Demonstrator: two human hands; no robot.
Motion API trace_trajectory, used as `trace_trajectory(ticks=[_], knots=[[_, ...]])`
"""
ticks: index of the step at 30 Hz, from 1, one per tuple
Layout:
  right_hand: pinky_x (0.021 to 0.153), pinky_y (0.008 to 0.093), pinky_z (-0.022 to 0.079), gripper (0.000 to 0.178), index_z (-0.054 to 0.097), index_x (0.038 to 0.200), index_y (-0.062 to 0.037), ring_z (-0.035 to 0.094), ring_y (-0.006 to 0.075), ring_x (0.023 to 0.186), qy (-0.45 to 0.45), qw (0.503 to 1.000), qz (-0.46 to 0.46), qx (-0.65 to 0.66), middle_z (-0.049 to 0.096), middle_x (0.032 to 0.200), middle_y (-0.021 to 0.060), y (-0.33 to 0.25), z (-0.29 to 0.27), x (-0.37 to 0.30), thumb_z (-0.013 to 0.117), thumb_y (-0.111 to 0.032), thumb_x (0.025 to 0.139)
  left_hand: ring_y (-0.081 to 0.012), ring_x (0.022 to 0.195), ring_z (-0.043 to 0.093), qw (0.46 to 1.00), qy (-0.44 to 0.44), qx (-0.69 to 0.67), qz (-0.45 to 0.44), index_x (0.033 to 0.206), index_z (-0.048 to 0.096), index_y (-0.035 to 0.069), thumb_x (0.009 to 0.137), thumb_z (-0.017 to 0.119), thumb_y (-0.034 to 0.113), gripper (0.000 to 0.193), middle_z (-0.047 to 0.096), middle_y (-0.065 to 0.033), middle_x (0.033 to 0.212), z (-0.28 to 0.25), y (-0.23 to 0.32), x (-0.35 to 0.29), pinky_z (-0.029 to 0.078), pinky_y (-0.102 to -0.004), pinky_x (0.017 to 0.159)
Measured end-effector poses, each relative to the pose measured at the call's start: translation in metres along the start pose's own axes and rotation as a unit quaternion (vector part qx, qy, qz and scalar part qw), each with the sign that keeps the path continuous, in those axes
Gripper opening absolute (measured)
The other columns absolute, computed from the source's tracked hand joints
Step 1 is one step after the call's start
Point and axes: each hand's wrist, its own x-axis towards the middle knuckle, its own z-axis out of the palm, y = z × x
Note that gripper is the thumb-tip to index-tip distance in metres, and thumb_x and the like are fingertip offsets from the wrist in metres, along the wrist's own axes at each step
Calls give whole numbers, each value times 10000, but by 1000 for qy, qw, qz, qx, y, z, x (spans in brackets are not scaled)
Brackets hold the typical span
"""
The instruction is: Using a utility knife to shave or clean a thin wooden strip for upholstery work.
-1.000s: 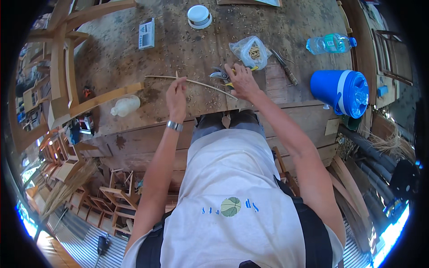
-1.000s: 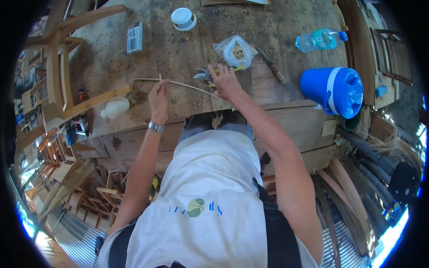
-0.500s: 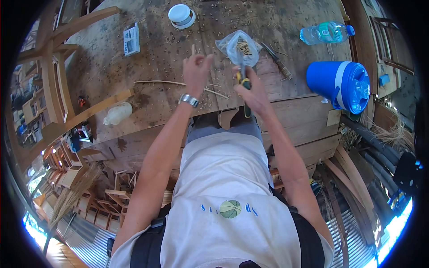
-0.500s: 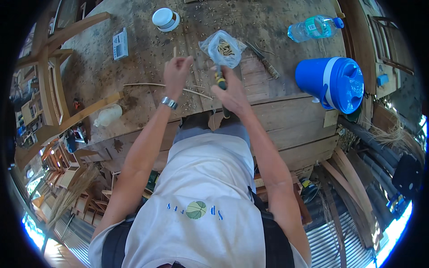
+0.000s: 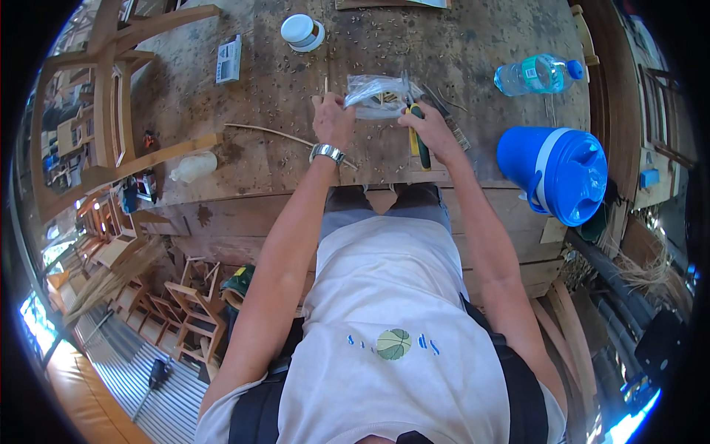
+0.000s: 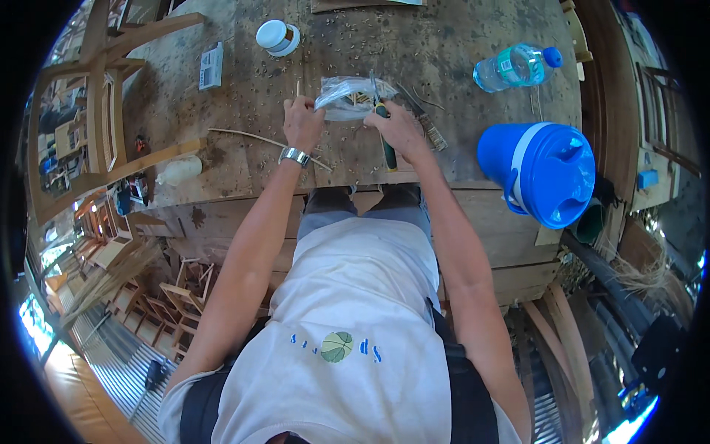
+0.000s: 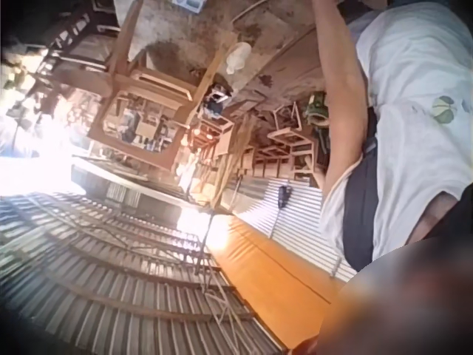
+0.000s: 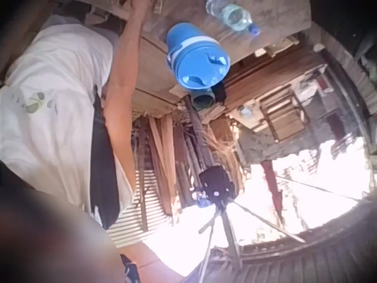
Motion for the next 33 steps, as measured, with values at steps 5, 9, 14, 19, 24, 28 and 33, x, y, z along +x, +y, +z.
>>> trace_trajectory(ticks=[5, 9, 14, 19, 24, 28, 33], knots=[[902, 294, 464, 514, 608, 1420, -99, 638, 111, 995, -39, 955, -10, 295, 705, 1104, 75, -30, -3, -36, 640, -228, 923, -281, 822, 646, 992, -10, -57, 110, 1159, 644, 35, 960, 634, 201, 259, 676, -119, 934, -35, 0, -26, 537, -421, 752], [877, 286, 473, 537, 583, 1449, -98, 620, 95, 922, -70, 973, 26, 218, 706, 1049, 61, -22, -6, -59, 650, -239, 935, -149, 714, 617, 960, -143, -242, 8, 1239, 629, 23, 1023, 541, 114, 250, 743, -69, 919, -52, 12, -54, 510, -341, 672], [815, 281, 491, 586, 604, 1405, -41, 629, 100, 878, -77, 997, 28, 8, 694, 932, 53, -7, 10, -67, 710, -283, 883, -251, 842, 728, 943, -215, -253, -38, 1187, 705, 54, 995, 612, 164, 240, 762, -141, 949, -36, 13, -46, 535, -373, 780], [759, 361, 521, 441, 688, 1081, 18, 650, 216, 772, -92, 993, 68, -1, 672, 838, 161, 5, 18, -45, 705, -328, 809, -323, 866, 720, 988, -98, -95, 68, 1021, 782, 88, 911, 714, 169, 153, 748, -155, 950, -24, 16, -29, 544, -400, 776], [681, 312, 511, 378, 665, 1093, 23, 628, 141, 696, -111, 992, 53, 38, 662, 792, 67, 25, 26, -21, 690, -264, 849, -301, 823, 719, 988, -74, -32, 135, 1067, 785, 90, 900, 737, 179, 195, 744, -156, 900, -11, 18, -17, 538, -399, 753], [657, 318, 507, 315, 670, 995, 18, 622, 137, 661, -115, 985, 64, 115, 660, 759, 70, 24, 27, -12, 672, -265, 858, -352, 853, 695, 984, -89, -24, 150, 1061, 797, 114, 901, 737, 181, 184, 733, -170, 913, -6, 27, -13, 522, -438, 756], [627, 304, 492, 264, 676, 1022, -17, 607, 122, 632, -124, 977, 76, 157, 645, 740, 45, 10, 25, -8, 670, -242, 883, -363, 864, 689, 982, -64, -6, 175, 1057, 804, 129, 899, 734, 176, 180, 727, -175, 926, 12, 15, -8, 519, -442, 759]])
